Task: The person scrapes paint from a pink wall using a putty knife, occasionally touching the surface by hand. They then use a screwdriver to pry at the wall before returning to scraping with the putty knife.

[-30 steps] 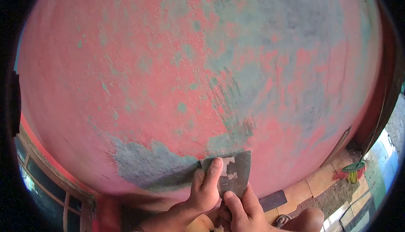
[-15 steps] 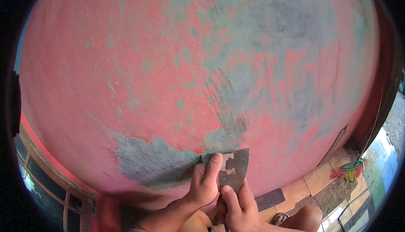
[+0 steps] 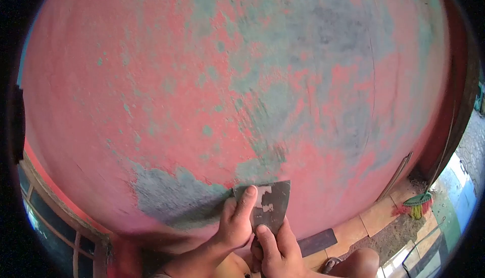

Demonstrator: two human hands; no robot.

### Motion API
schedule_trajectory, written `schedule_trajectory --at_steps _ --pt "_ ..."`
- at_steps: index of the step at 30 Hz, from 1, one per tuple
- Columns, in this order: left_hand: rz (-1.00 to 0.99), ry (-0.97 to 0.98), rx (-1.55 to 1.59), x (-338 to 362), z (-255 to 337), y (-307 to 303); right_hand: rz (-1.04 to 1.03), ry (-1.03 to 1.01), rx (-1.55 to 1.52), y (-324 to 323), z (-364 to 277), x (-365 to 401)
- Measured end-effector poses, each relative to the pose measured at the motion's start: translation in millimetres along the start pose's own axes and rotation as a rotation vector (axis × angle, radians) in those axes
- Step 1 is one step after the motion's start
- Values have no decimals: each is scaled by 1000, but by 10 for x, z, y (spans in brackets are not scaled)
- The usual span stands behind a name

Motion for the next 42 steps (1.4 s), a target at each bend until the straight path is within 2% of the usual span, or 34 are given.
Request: schedule_trajectory --at_steps 3,10,15,18,21,28,31,34,37,40,42 --pt "7 -51 95 20 28 38 7 -88 -75 27 20 -33" --pt "40 -9 84 -11 1 51 -7 -75 -17 -28 55 -46" --pt "22 -112 193 30 -44 39 -12 -13 -24 -2 -38 24" --pt "52 -52 123 23 -57 45 0 -66 -92 -42 43 -9" --pt "70 -17 41 16 -37 67 20 8 38 -68 1 6" --pt "75 -40 153 0 27 82 -26 -19 13 -53 -64 -5" --pt "110 -35 73 21 -61 38 157 -201 -18 -149 5 16" --pt "106 -26 112 3 -4 53 106 -291 162 -139 -42 -8" --pt "103 -57 146 27 -42 43 -40 7 18 -64 -63 -10" --pt "108 0 98 15 -118 25 -31 -36 -29 -71 -19 -15" --pt "119 41 65 -36 -47 40 -10 0 46 -51 -94 -19"
Point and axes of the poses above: each hand's wrist, its own x-axis away from the middle knuckle, its own y-axis out of the palm, z = x × y, the point moved 6 cm from there along -x, towards the middle knuckle, and after that the axes turned 3 degrees about -z, right-handed, at the moved point
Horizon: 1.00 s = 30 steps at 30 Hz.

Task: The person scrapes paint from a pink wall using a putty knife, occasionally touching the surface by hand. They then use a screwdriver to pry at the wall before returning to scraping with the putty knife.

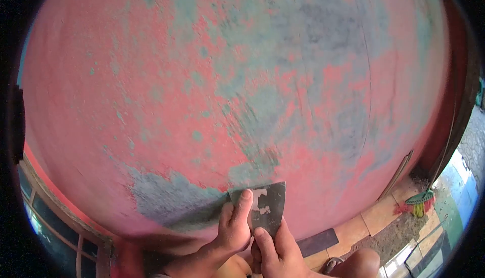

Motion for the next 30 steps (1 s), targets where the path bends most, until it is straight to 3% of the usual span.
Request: schedule_trajectory --at_steps 3,17,20,23,26,30 --pt "6 18 3 8 216 62 -1 -42 -27 34 -22 -46" --pt "-36 -112 81 42 -30 -43 -3 -7 -56 46 76 -6" --pt "-89 -62 37 43 -13 -48 -36 -62 -98 48 49 1" --pt "-47 -42 -71 37 -89 -101 -3 6 -49 -5 156 -44" --pt "10 -3 39 6 231 45 -27 -74 -95 48 105 -102" --pt "-10 -18 -10 29 170 -24 -18 -37 -90 61 71 -72"
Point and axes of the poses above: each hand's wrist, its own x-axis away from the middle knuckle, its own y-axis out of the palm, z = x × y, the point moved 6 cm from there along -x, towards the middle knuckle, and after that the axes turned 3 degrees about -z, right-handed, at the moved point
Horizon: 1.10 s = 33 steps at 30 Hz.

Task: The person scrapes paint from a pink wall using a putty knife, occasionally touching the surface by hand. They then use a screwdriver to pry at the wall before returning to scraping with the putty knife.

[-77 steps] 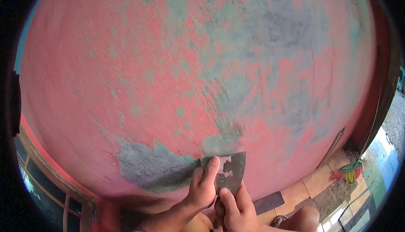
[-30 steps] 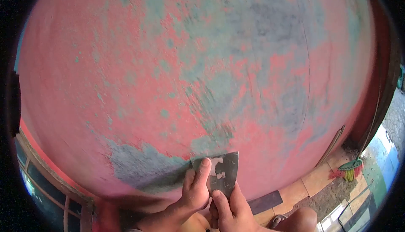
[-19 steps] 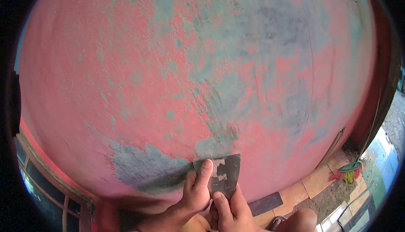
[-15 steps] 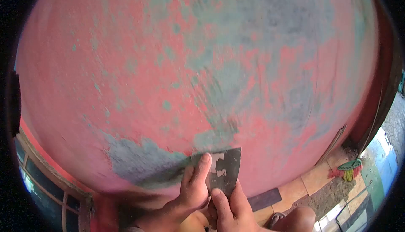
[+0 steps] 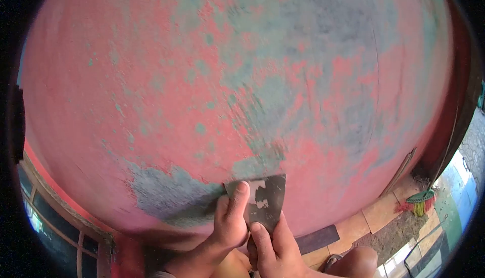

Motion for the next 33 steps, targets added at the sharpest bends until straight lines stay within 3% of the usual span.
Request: schedule_trajectory --at_steps 4,7,9,12,15,18,21,24,27,30,33 --pt "-115 7 -146 14 -140 -68 -23 74 35 -75 8 -6" --pt "-302 110 -237 80 -227 -146 -32 -40 81 -245 -2 -2" --pt "-357 233 -277 118 -207 -152 82 -162 116 -320 -208 15" --pt "-188 852 -591 216 194 -45 252 -312 49 -630 -232 -31" --pt "192 1184 -1138 443 536 -25 410 -341 -48 -789 -398 38" --pt "520 977 -1431 304 771 33 498 -403 -113 -942 -465 83" --pt "443 823 -1772 162 470 207 502 -427 -164 -1050 -492 134" --pt "7 896 -1824 231 -38 415 516 -426 -185 -1124 -548 229" --pt "-604 845 -1885 324 -535 491 497 -452 -208 -1145 -605 286" --pt "-720 819 -2051 359 -621 407 507 -464 -223 -1159 -627 302" --pt "-630 930 -2175 253 -504 189 557 -456 -249 -1167 -619 284"
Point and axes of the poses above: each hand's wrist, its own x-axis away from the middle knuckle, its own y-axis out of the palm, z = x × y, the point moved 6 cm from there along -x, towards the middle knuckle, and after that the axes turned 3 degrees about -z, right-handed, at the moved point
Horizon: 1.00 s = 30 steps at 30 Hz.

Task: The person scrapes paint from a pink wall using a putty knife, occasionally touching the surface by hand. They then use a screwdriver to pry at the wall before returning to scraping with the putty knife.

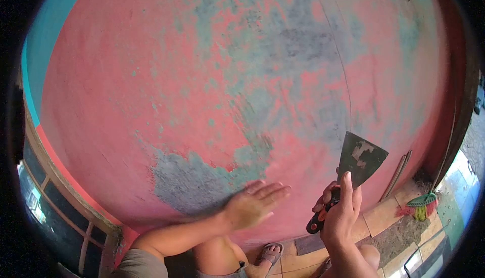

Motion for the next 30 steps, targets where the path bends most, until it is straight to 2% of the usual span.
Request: schedule_trajectory --at_steps 3,5,9,12,19,30 --pt "117 -118 -44 203 -391 -158 24 0 -8 21 -17 9" --pt "122 -235 -70 341 -668 -252 33 4 -25 -3 -15 -18" --pt "299 -595 -140 724 -1208 -603 50 32 -64 -15 -5 -20" --pt "409 -695 -117 1005 -1338 -522 29 5 -110 -14 23 -34" --pt "297 -542 -160 1551 -945 226 120 -80 -35 -34 24 -86" --pt "198 -627 -96 2198 -784 395 78 -62 159 -142 115 -157"
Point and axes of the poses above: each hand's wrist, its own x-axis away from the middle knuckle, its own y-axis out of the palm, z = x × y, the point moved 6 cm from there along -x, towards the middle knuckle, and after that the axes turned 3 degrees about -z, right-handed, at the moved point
